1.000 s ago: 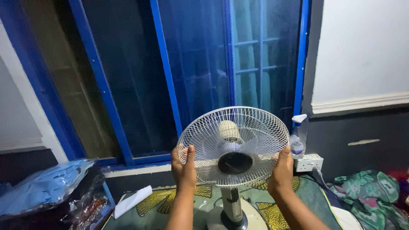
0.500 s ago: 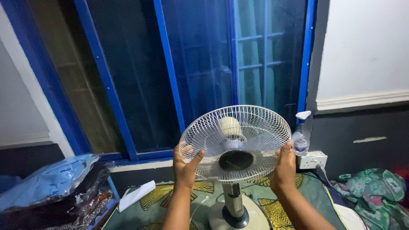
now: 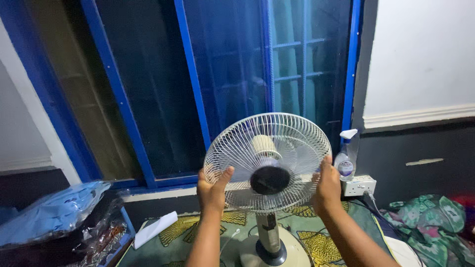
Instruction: The person assembles a standing fan by attaching the front wire cage to the fan head. They align the cage with the fan blades and secure it using a white plastic tie, wrapping it around the neck of the fan stand and fastening it to hold the cage in place.
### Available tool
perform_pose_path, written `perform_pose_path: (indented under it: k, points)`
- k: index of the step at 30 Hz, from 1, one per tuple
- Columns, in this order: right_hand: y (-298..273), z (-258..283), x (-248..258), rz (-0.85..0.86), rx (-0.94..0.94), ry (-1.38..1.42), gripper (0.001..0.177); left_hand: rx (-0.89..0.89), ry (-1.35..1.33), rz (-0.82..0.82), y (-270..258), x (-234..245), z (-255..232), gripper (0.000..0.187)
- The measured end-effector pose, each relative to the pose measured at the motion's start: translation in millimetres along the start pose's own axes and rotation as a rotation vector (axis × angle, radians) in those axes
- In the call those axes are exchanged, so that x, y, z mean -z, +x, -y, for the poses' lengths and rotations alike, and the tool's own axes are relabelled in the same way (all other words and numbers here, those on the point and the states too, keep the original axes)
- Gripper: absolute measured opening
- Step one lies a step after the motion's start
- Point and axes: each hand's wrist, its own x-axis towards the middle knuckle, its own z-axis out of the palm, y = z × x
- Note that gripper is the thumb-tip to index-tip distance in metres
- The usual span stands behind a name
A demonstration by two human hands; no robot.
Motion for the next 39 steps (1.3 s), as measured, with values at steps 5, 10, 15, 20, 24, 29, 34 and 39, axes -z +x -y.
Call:
perform_pose_path:
  k: [5,10,15,20,24,29,34,39]
  points:
    - [11,32,-23,-0.055,-0.128,-0.242,0.056,0.082,0.066,-0.103,18,-15,-19,0.07]
    - [9,33,-32,0.102,0.081,-0.25,0.046,0.218,0.199,-0.196,33,-19,-37,0.08]
    - [22,17,-28,0.101,0.019,-0.173,0.046,0.224,0.275,-0.24,39,-27,-44,0.085]
    - [25,19,-36,-0.006,-0.021,-0.231,0.045,0.288,0.322,-0.243,43,-32,-52,0.085]
    - [13,32,-51,0.017,0.137,-0.188,0.042,0.235,0.337,-0.195,48,-32,-56,0.083]
    - [8,38,-58,0.01,0.174,-0.171,0.041,0.204,0.327,-0.18,59,-29,-49,0.082]
    - [7,41,-57,-0.026,0.136,-0.198,0.044,0.158,0.135,-0.038,58,-20,-29,0.083]
    - [6,39,-52,0.026,0.116,-0.148,0.045,0.181,0.101,-0.026,49,-11,-19,0.081]
